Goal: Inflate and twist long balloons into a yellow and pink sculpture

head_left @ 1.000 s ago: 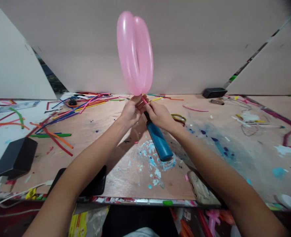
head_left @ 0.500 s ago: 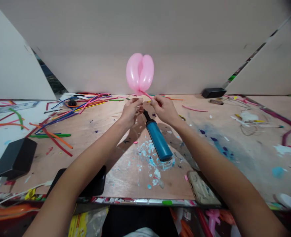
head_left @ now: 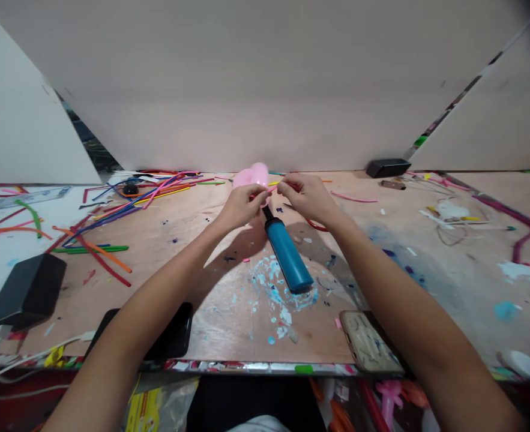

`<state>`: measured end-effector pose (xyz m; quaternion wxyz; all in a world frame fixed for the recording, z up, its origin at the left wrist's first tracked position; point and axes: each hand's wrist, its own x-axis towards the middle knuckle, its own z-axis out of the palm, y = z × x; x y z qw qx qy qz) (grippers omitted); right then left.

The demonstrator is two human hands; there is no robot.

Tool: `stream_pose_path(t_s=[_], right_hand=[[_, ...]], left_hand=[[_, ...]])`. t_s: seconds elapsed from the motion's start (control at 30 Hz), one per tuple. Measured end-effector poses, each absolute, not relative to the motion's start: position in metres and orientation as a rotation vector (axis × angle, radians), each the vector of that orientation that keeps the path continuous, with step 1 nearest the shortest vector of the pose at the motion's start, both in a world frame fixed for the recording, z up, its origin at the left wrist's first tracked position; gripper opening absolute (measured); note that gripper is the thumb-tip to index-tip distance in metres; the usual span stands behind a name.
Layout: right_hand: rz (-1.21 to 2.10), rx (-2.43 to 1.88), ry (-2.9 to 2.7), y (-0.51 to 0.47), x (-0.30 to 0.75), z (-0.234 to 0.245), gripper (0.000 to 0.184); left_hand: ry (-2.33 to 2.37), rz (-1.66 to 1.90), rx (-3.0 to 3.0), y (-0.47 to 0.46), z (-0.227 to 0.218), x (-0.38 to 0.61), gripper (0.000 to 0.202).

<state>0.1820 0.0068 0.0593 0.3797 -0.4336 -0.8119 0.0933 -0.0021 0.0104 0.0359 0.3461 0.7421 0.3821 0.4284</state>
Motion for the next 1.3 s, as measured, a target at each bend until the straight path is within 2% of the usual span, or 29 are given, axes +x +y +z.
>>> stream_pose_path(t_s=[0.13,0.3,0.5,0.73,0.83,0.93,1.2,1.3], right_hand=[[0.17,-1.069,-1.998,0.008,0.178,0.055,0.025],[0.074,-1.032,-1.999,0.009,0.171,0.049,0.029],[0.11,-1.014,-1.857,0.007,0.172,0.053,0.032],[0.72,-0.83,-1.625,-0.001,0.16,0.068,0.047],[0.782,-0.829,-1.586,0.002,0.162,0.07,0.049],[0.694,-0.912,-1.624,0.002,0.161,0.067,0.044],[0.223,-1.185,-2.099,-0.016,0.155,0.068,0.012],[0.206,-1.145,-2.188,-0.013,0.159,0.07,0.022]], left_hand=[[0.714,0.966,1.52,0.011,0.051,-0.011,0.019],[0.399,0.985,1.208,0.01,0.059,-0.016,0.015],[0.693,0.851,1.57,0.011,0.054,-0.02,0.015],[1.007,1.012,2.056,0.009,0.059,-0.022,0.019],[1.069,1.076,2.137,0.008,0.06,-0.023,0.018],[1.11,1.139,2.261,0.004,0.063,-0.023,0.013],[1.459,1.182,2.546,-0.003,0.067,-0.021,0.017],[1.498,1.218,2.559,-0.005,0.065,-0.018,0.016]])
